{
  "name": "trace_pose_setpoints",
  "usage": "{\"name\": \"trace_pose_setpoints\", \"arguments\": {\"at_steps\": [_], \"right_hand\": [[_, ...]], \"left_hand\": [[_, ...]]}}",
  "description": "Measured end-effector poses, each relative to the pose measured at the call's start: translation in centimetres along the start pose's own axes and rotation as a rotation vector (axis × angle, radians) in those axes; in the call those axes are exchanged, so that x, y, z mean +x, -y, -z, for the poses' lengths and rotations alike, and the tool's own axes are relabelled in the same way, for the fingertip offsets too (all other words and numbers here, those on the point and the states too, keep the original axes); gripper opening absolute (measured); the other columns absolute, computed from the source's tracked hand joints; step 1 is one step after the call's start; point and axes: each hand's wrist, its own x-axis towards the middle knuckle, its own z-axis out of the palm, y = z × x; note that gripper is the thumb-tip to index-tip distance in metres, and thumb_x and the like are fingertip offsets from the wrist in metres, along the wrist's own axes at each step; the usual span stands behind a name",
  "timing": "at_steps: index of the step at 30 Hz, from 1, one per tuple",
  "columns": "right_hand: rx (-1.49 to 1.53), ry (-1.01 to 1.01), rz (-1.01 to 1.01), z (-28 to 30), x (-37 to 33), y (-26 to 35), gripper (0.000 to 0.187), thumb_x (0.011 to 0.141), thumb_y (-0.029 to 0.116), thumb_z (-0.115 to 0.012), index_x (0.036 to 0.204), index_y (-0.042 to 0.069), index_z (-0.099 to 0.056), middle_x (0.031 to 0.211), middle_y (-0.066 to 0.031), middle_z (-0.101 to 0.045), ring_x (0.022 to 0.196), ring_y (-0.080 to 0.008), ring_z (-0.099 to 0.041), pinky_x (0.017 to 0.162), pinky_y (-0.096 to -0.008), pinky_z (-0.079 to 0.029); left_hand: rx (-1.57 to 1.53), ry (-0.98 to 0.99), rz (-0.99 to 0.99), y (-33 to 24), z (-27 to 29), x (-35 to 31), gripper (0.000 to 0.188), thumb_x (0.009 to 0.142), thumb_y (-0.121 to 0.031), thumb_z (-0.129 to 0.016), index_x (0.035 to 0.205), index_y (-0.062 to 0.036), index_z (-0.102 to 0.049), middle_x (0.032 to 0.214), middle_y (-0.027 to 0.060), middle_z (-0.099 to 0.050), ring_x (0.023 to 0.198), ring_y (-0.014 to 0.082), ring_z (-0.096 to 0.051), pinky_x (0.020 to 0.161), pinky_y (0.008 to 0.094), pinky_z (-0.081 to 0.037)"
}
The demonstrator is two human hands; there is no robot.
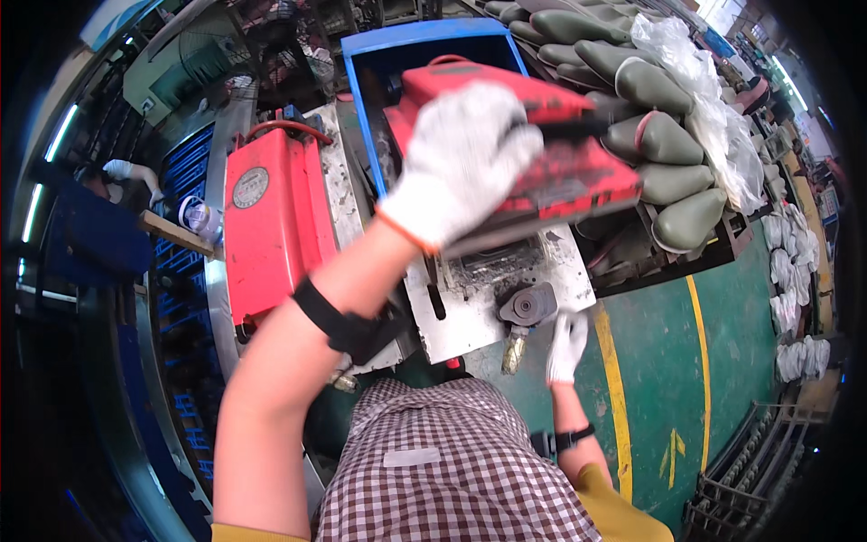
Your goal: Operating industrial machinery to process shoes during the manufacturing cycle.
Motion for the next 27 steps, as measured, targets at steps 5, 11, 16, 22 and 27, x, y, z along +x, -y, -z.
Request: {"name": "trace_pose_setpoints", "arguments": {"at_steps": [5,11,16,22,27], "right_hand": [[0.415,0.589,-0.522,1.5,-5.3,-2.2,0.037,0.108,0.045,-0.057,0.116,0.01,-0.066,0.1,-0.0019,-0.068,0.085,-0.0164,-0.063,0.071,-0.0322,-0.052],[1.083,0.85,-1.127,3.1,-6.0,4.6,0.054,0.106,0.059,-0.049,0.139,0.016,-0.056,0.106,-0.0076,-0.07,0.077,-0.0269,-0.067,0.062,-0.0409,-0.054],[1.027,0.563,-1.402,5.2,-3.9,7.3,0.063,0.105,0.06,-0.05,0.152,0.019,-0.055,0.111,0.0087,-0.07,0.101,-0.0188,-0.058,0.094,-0.0352,-0.047],[0.68,0.539,-0.634,5.7,3.6,0.4,0.065,0.107,0.052,-0.047,0.143,0.0,-0.06,0.134,-0.0164,-0.064,0.115,-0.0263,-0.059,0.102,-0.0394,-0.046],[0.382,0.269,-0.335,1.9,-1.7,9.6,0.041,0.108,0.037,-0.052,0.111,0.0,-0.068,0.079,-0.0077,-0.068,0.053,-0.0119,-0.053,0.045,-0.0269,-0.043]], "left_hand": [[0.141,0.215,0.056,-3.3,-1.0,-6.7,0.026,0.081,-0.032,-0.075,0.088,-0.007,-0.07,0.113,0.0138,-0.066,0.108,0.0363,-0.063,0.095,0.054,-0.048],[0.047,0.067,0.026,-1.8,-9.6,-17.7,0.042,0.079,-0.047,-0.078,0.086,-0.0079,-0.065,0.121,0.0156,-0.064,0.125,0.0384,-0.058,0.11,0.0594,-0.042],[0.059,0.079,-0.029,-0.9,-10.7,-21.3,0.044,0.07,-0.038,-0.082,0.095,-0.0094,-0.058,0.133,0.0168,-0.06,0.134,0.0397,-0.053,0.113,0.0628,-0.039],[0.004,0.087,-0.052,0.2,-12.0,-22.1,0.052,0.069,-0.036,-0.085,0.104,-0.0095,-0.059,0.142,0.0189,-0.055,0.142,0.0415,-0.046,0.118,0.0656,-0.033],[-0.06,0.079,0.025,-0.7,-10.9,-22.1,0.047,0.068,-0.029,-0.085,0.105,-0.0096,-0.063,0.141,0.0165,-0.057,0.141,0.039,-0.047,0.118,0.0636,-0.035]]}}
